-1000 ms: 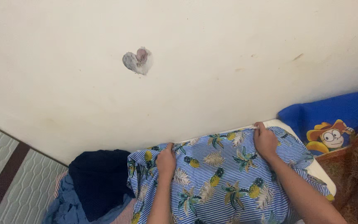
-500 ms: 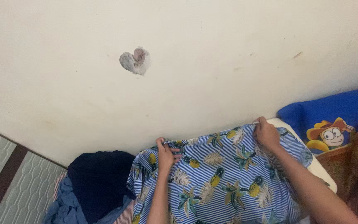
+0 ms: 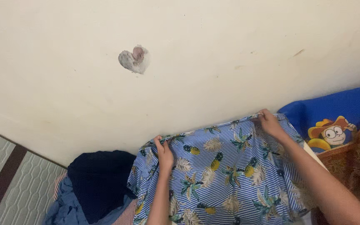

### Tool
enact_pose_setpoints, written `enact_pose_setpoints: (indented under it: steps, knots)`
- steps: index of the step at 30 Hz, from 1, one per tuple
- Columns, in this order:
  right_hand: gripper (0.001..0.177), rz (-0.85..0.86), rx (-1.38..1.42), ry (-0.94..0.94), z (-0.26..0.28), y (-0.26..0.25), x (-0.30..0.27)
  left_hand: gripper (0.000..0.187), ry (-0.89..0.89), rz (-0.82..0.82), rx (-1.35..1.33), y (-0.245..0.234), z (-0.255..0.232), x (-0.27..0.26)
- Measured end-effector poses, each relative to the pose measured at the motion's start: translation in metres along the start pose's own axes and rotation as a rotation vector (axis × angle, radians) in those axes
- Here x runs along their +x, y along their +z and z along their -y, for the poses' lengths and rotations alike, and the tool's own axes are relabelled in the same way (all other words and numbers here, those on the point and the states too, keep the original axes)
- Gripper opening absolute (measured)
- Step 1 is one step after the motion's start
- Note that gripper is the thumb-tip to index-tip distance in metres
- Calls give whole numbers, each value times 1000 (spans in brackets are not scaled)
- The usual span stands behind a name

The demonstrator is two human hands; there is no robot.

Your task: The person folds a maroon t-shirt on a white plastic surface, then places it into a wall cabinet. They then unfold and smooth a blue patterned shirt on the same surface.

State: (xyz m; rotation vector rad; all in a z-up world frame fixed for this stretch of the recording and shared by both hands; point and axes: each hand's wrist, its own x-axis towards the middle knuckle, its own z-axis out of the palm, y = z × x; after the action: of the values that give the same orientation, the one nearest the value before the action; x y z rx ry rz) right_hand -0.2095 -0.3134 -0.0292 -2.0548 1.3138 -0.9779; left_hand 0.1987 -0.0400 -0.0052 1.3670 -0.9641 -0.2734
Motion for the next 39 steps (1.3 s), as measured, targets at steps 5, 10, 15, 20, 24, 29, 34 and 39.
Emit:
enact_pose_setpoints:
  steps: [5, 10, 15, 20, 24, 29, 34, 39]
  knots:
    - [30, 102, -225, 86, 2, -32, -7, 20, -128, -50, 104, -17, -31, -9]
    - [30, 300, -109, 120, 33, -79, -14, 13, -144, -6, 79, -33, -79, -14]
    - [26, 492, -403, 163, 63, -118, -23, 25, -231, 83, 402, -49, -138, -19]
    - [19, 820, -415, 216, 66, -139, -37, 42, -242, 269, 653, -61, -151, -23]
    - [18, 952, -531, 268, 89, -149, -60, 51, -247, 541, 873, -68, -134, -29]
    - [28, 1090, -743, 560, 114, -136, -73, 48, -626, 882, 1130, -60, -174, -38]
    - [45, 942, -804, -63, 74, -114, -47, 42, -448, 781, 1113, -42, -211, -46]
    - [50, 466, -670, 6, 97, -35, -81, 22, 152, 678, 1120, 22, -175, -76]
